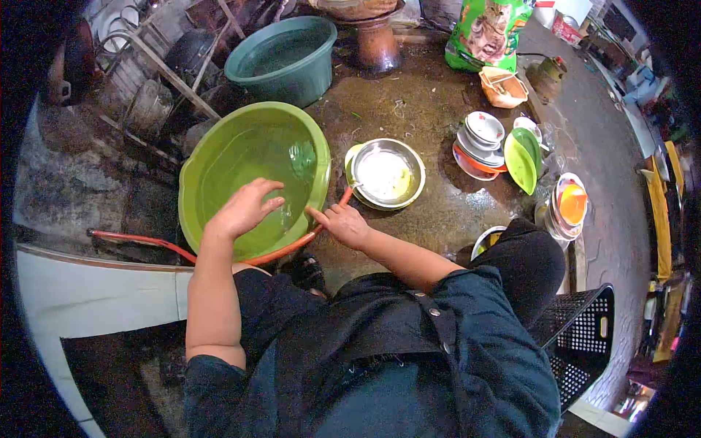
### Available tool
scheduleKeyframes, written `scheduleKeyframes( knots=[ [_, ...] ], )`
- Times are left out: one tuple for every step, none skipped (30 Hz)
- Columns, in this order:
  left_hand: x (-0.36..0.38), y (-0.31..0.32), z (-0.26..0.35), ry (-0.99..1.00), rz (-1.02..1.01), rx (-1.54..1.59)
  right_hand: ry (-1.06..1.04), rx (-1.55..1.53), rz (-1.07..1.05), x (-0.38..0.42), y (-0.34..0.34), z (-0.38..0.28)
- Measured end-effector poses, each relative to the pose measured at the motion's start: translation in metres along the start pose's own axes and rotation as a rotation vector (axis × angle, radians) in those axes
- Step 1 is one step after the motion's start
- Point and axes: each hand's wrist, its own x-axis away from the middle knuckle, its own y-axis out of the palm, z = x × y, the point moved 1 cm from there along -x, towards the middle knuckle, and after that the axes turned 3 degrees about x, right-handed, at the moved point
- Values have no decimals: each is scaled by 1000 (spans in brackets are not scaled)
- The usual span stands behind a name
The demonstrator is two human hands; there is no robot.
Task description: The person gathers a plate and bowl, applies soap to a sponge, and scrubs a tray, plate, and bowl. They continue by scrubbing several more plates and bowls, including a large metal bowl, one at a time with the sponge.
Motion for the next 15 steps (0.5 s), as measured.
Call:
scheduleKeyframes(
  knots=[
    [1, 0, -3, -20, -18, 34, 9, -10, -22, 0, 0, 0],
    [1, 2, -7, -19, -20, 36, 19, -19, -47, 0, -1, 0],
    [1, 2, -11, -35, -26, 27, 18, -20, -48, 0, 0, -1],
    [1, 3, -13, -52, -26, 21, 15, -31, -42, -1, 0, 1],
    [1, 3, -15, -56, -23, 24, 11, -45, -36, -2, 1, 1],
    [1, 2, -16, -80, -43, 16, 0, -47, -36, -4, -2, 2],
    [3, 0, -18, -112, -63, 5, -7, -69, 5, -7, -10, 2],
    [5, -3, -22, -137, -56, 5, -18, -96, 45, -10, -15, 3],
    [4, -7, -27, -145, -47, 49, -82, -150, 53, -13, -11, 6],
    [6, -11, -33, -157, -36, 92, -153, -160, 92, -17, -15, 6],
    [11, -14, -40, -198, -25, 95, -225, -173, 129, -20, -17, 4],
    [15, -17, -46, -188, 30, 69, -258, -196, 128, -21, -19, 0],
    [18, -22, -52, -174, 86, 38, -262, -175, 91, -23, -20, -3],
    [22, -25, -58, -201, 102, 35, -264, -148, 56, -28, -19, -7],
    [26, -27, -62, -222, 109, 30, -287, -161, 58, -31, -18, -13]
  ],
)
